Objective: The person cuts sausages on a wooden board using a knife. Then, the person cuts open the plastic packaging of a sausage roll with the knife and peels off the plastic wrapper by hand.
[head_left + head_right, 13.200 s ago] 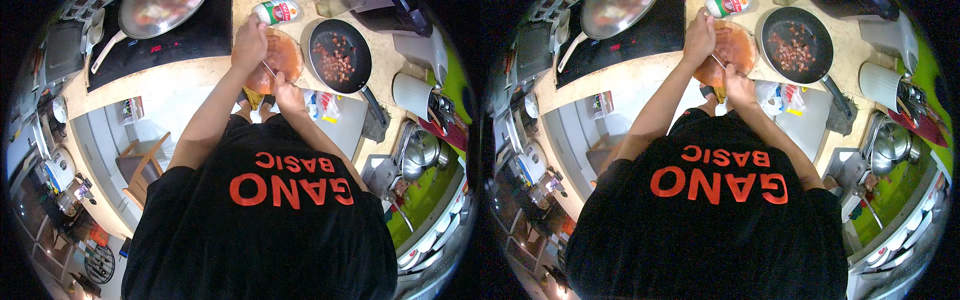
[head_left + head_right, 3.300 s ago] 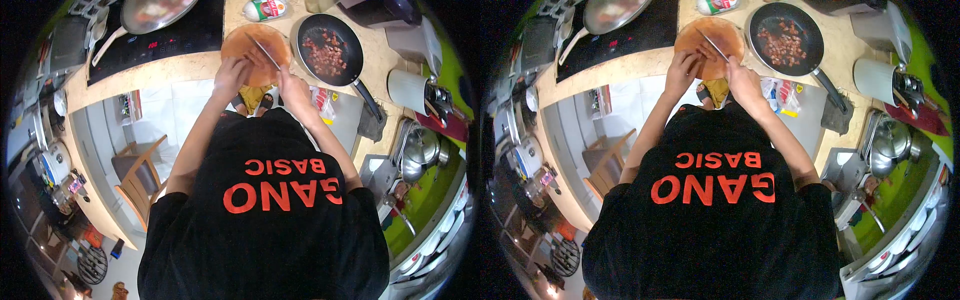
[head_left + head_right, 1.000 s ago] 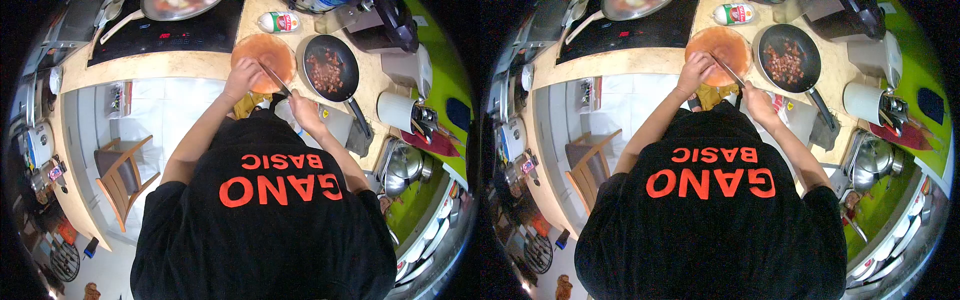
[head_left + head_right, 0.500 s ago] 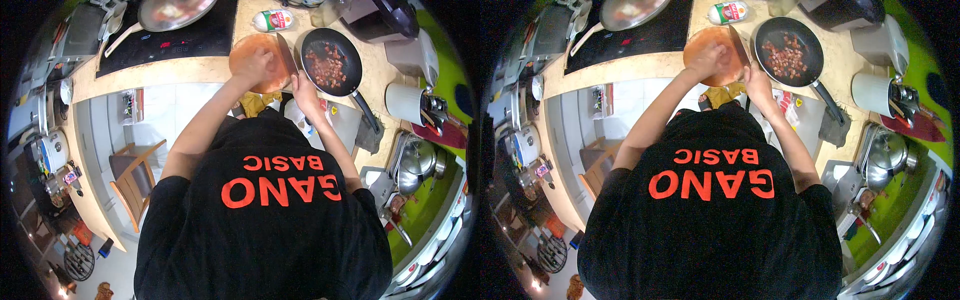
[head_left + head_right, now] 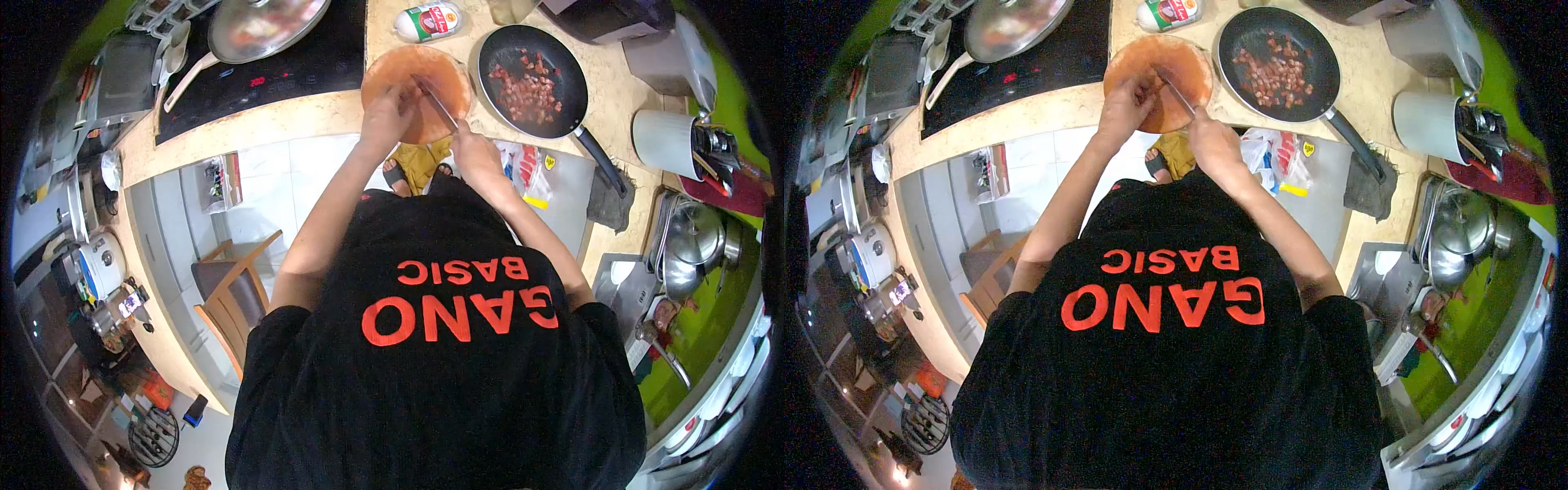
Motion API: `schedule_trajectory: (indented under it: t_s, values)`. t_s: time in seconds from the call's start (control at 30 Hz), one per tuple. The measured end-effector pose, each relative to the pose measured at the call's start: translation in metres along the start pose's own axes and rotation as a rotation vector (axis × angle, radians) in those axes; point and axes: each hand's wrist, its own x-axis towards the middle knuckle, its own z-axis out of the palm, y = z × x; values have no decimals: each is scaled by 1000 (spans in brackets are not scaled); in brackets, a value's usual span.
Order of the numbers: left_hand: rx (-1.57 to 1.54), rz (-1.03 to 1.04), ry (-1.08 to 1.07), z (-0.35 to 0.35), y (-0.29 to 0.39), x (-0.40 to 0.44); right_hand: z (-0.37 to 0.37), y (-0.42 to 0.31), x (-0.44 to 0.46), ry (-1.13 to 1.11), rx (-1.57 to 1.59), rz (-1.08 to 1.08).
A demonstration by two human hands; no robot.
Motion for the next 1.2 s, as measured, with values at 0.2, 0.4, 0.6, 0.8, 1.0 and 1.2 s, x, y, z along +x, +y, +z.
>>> schedule_trajectory:
  t_s: [0.2, 0.4, 0.6, 0.8, 1.0, 1.2]
  values:
    - [-84, -8, 51, 1, 1, -11, -12, 1, -3, 123, -29, -75]
    - [6, 139, 170, -2, -1, -8, -4, 7, 11, 69, -97, -94]
    - [82, 59, 158, -8, -2, -12, -11, 5, 5, 9, -130, -145]
    - [29, 28, 104, -6, -12, -7, -12, -8, 2, 97, -86, -131]
    - [-33, 227, 162, -5, -13, -3, -3, -17, 1, 28, -130, -134]
    - [-109, 176, 138, -9, -9, 0, 4, -19, 0, 81, -162, -154]
